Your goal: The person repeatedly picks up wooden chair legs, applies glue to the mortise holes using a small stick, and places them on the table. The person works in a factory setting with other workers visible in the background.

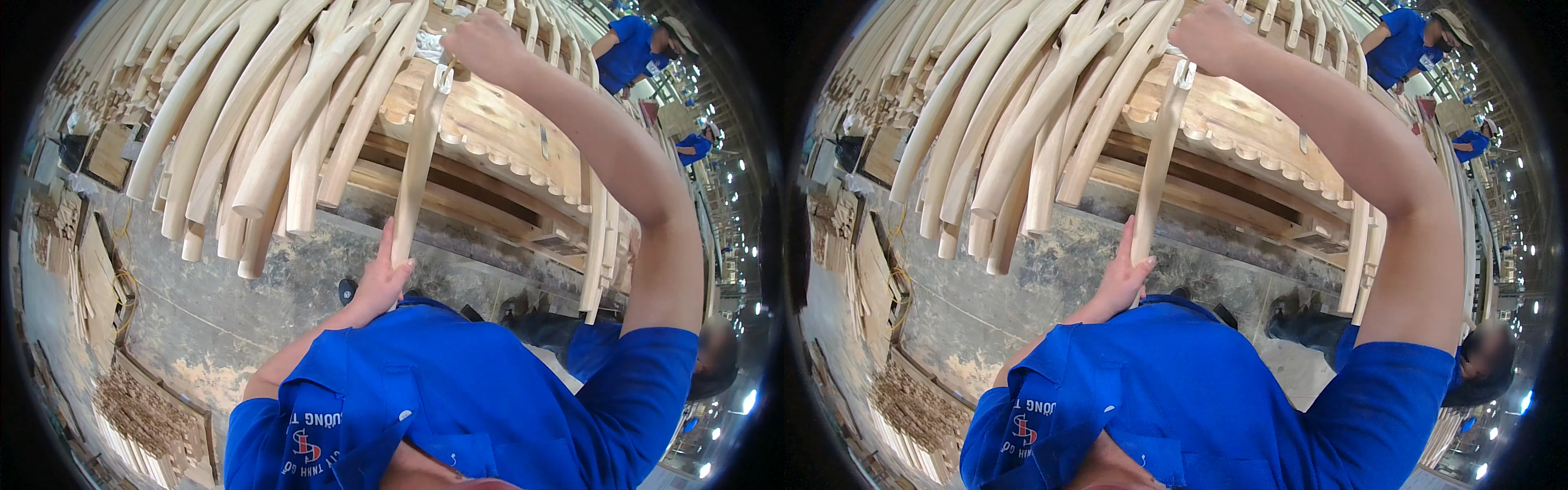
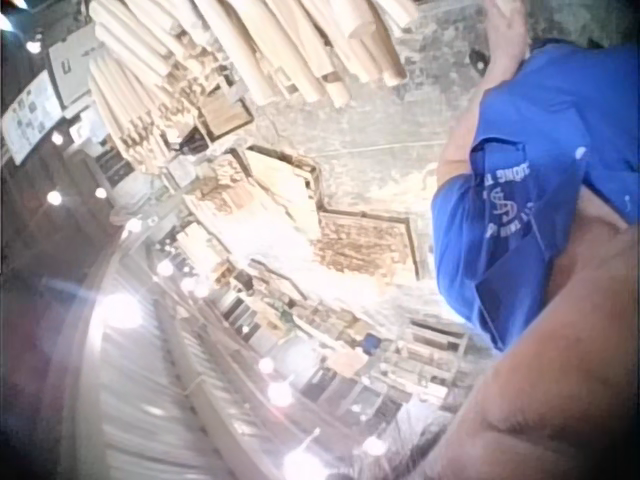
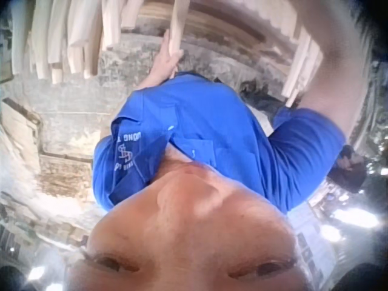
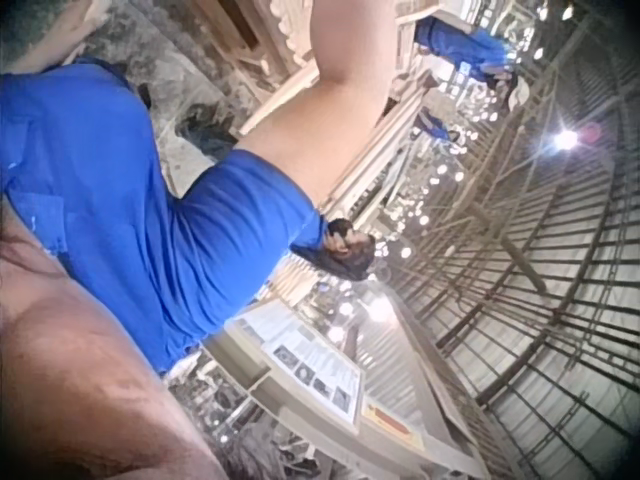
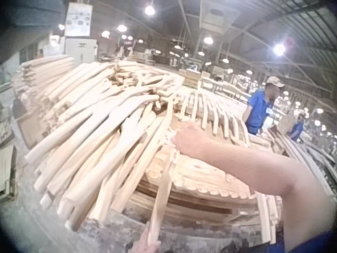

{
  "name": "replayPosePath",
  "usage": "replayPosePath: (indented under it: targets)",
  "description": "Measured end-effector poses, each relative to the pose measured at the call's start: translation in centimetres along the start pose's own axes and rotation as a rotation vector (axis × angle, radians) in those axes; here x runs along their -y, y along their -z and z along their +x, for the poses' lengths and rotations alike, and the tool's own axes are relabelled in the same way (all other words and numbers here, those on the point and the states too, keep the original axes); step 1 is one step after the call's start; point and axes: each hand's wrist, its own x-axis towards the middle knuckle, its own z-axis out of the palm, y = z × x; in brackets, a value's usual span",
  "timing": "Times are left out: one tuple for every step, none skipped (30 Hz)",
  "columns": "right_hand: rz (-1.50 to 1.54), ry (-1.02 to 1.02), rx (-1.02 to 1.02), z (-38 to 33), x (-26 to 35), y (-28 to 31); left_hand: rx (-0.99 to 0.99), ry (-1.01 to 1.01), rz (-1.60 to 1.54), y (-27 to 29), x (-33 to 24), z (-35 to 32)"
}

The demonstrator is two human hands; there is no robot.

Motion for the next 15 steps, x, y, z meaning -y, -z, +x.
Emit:
replayPosePath:
  targets:
    - [-0.016,-0.020,-0.012,0.0,0.0,-0.3,0.000,0.010,0.006,0.0,-0.1,0.0]
    - [-0.033,-0.041,-0.023,-0.1,-0.1,-0.7,0.002,0.019,0.013,0.0,-0.1,0.0]
    - [-0.050,-0.064,-0.033,-0.2,-0.2,-1.0,0.000,-0.001,-0.008,0.0,0.2,0.0]
    - [-0.040,-0.003,-0.079,-0.3,0.2,-0.6,-0.011,-0.018,-0.030,0.2,0.5,0.1]
    - [-0.029,0.058,-0.125,-0.9,0.8,-0.2,-0.021,-0.035,-0.052,0.3,0.7,0.2]
    - [-0.019,0.119,-0.170,-1.0,1.0,0.2,-0.030,-0.043,-0.071,0.3,0.9,0.2]
    - [0.000,0.110,-0.121,-1.1,0.9,0.6,-0.028,-0.051,-0.083,0.3,0.8,0.2]
    - [0.020,0.102,-0.073,-0.8,0.8,1.1,-0.026,-0.059,-0.094,0.3,0.8,0.3]
    - [0.040,0.095,-0.025,-0.6,0.8,1.5,-0.025,-0.033,-0.089,0.2,0.8,0.2]
    - [0.061,0.041,0.007,-0.3,0.6,1.3,-0.023,-0.012,-0.075,0.2,0.7,0.1]
    - [0.084,-0.012,0.039,0.2,0.4,1.2,-0.022,0.009,-0.061,0.2,0.5,0.1]
    - [0.106,-0.065,0.071,0.5,0.0,1.1,-0.020,0.005,-0.074,0.1,0.6,0.1]
    - [0.084,-0.042,-0.002,1.0,-0.2,0.0,-0.022,0.002,-0.086,0.1,0.8,0.1]
    - [0.066,-0.027,-0.066,1.1,0.0,-1.5,-0.015,0.005,-0.093,0.1,0.9,0.1]
    - [0.047,-0.014,-0.130,1.0,-0.1,-2.9,-0.006,0.013,-0.096,0.1,1.0,0.1]
